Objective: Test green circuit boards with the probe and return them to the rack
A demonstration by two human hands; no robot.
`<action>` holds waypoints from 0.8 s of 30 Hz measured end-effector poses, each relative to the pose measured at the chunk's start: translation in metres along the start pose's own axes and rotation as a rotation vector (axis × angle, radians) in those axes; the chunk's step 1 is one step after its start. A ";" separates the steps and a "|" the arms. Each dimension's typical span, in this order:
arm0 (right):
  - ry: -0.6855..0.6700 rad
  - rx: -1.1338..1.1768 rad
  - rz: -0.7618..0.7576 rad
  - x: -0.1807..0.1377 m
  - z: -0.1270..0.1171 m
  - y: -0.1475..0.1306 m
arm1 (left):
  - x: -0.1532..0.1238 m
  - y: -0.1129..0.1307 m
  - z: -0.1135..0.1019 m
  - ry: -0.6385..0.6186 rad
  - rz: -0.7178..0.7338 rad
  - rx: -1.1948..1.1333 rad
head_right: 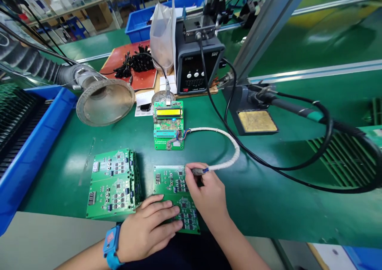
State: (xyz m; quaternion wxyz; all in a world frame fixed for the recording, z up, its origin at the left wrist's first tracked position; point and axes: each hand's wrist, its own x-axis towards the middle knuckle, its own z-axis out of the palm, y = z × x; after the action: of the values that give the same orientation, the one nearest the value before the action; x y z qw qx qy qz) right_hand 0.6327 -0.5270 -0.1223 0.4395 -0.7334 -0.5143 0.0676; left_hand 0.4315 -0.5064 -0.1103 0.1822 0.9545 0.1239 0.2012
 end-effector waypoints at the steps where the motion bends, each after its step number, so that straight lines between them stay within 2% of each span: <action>1: 0.002 -0.011 0.002 0.000 0.000 0.000 | -0.001 0.000 0.001 0.004 -0.003 -0.004; 7: 0.006 0.091 -0.017 0.000 -0.001 -0.001 | 0.004 0.009 -0.002 -0.027 -0.083 -0.011; 10: -0.002 0.121 -0.001 -0.001 -0.001 -0.001 | 0.015 0.021 -0.005 -0.030 -0.231 0.044; 14: 0.004 0.138 0.021 -0.002 0.000 -0.001 | 0.037 0.032 0.002 -0.009 -0.439 0.205; 18: 0.002 0.144 0.042 -0.003 0.002 0.000 | 0.062 0.030 0.011 -0.109 -0.554 0.343; 24: 0.006 0.163 0.036 -0.004 0.002 0.001 | 0.080 0.026 0.010 -0.194 -0.634 0.333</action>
State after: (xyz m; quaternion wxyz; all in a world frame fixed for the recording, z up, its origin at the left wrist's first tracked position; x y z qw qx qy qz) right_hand 0.6310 -0.5294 -0.1256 0.4979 -0.7045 -0.4926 0.1151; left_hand 0.5109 -0.5081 -0.0820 0.0887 0.8998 0.4267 0.0204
